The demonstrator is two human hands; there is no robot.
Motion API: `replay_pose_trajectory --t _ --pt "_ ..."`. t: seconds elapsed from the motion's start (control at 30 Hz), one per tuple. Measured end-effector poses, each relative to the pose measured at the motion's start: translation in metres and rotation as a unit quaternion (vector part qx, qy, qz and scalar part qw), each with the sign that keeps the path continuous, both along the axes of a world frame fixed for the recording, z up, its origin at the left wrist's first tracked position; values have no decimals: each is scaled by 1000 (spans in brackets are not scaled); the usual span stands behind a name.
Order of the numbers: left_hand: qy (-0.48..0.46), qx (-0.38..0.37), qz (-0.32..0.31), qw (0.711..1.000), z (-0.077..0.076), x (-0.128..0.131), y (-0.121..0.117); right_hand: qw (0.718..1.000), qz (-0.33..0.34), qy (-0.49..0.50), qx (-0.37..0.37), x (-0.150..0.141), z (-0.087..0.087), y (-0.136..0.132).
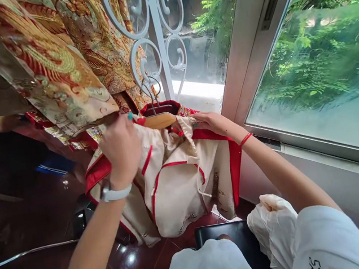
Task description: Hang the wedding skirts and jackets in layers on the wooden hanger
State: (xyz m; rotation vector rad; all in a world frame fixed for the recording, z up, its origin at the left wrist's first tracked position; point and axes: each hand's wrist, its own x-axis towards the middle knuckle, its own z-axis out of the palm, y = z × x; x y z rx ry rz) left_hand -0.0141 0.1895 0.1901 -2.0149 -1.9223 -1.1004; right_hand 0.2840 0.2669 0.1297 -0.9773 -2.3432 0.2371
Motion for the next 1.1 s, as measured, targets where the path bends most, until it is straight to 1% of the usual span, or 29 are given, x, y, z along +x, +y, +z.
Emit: replay_pose_trajectory --t 0.07,0.1,0.17,0.2,0.23,0.27,0.3,0.37,0.43,0.5,0.53,0.6,0.67,0.77,0.87,0.93,0.97,1.03,1.1 --pt "-4 33 2 999 -28 20 -6 1000 9 12 -10 -1 -3 1" --pt "4 48 -13 999 -42 23 -6 1000 10 19 -13 -2 -5 3" --pt "10 57 -52 997 -66 15 -1 999 5 36 -16 -4 -8 6" --pt "3 53 -67 996 -74 5 4 999 -1 45 -16 -4 -10 8" --pt "-6 40 -87 995 -77 -8 10 998 -11 57 -12 -4 -11 10" --pt "-14 20 -113 993 -77 -22 15 997 -26 76 -5 -3 -13 12" --pt "-20 -6 -144 989 -74 -37 20 994 -44 102 3 0 -15 13" --pt "-24 -73 -198 977 -61 -64 28 982 -80 169 16 8 -23 13" --pt "-19 -129 -213 968 -47 -85 31 971 -100 217 14 19 -35 6" --pt "0 -144 -199 969 -40 -95 32 971 -103 216 9 31 -50 -5" --pt "17 -140 -191 971 -40 -96 33 973 -108 205 14 36 -58 -12" --pt "64 -119 -177 975 -44 -94 34 972 -134 191 27 43 -70 -23" --pt "113 -99 -154 976 -51 -89 35 966 -159 200 25 48 -76 -26" --pt "155 -69 -115 979 -61 -81 35 957 -161 239 -21 57 -74 -17" --pt "157 -45 -81 983 -67 -76 32 949 -153 261 -89 63 -71 -1" --pt "157 -29 -61 985 -69 -74 29 948 -147 256 -116 65 -70 7" --pt "156 -19 -57 986 -70 -73 27 950 -147 251 -114 66 -71 8" --pt "141 7 -63 988 -72 -73 24 951 -165 247 -83 65 -73 3" --pt "107 36 -76 991 -73 -74 20 944 -211 252 -35 59 -76 -14"
